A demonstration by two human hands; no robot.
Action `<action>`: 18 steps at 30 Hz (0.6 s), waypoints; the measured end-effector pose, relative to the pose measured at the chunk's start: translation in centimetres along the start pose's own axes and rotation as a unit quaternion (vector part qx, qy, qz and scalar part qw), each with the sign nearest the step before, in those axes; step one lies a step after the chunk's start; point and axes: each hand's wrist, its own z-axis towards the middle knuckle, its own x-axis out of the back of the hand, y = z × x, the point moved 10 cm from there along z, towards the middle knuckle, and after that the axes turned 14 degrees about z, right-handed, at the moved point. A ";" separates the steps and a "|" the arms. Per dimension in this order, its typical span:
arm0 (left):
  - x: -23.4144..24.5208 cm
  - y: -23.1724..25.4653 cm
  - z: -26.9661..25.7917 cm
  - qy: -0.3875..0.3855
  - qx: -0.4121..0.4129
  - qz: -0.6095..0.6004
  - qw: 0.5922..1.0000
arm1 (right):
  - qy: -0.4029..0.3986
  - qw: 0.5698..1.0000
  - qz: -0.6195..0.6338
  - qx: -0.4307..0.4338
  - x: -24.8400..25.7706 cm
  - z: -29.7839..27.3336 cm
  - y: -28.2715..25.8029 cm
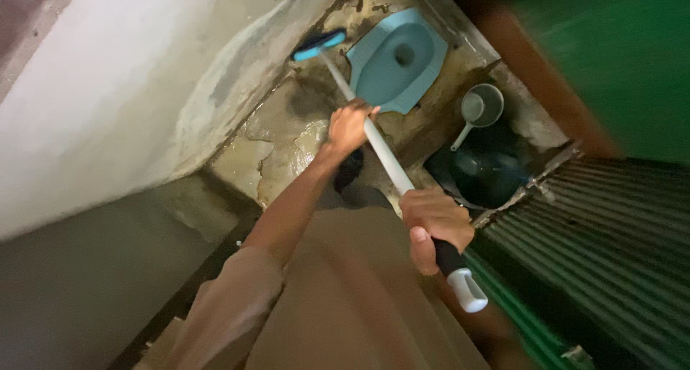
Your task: The person scrubs the floor and the edges of a squat toilet using a long-handled brush.
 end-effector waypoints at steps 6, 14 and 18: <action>-0.5 -0.6 0.5 0.002 -0.014 -0.040 0.999 | 0.009 0.997 -0.071 -0.022 -2.0 -1.0 1.1; 0.1 -0.4 -3.1 -0.057 0.004 0.006 0.998 | 0.033 0.996 -0.073 -0.047 -2.4 -1.5 -1.6; 0.0 0.0 -4.1 -0.027 -0.020 -0.014 0.999 | 0.052 0.988 -0.120 -0.078 -3.4 -1.9 -2.2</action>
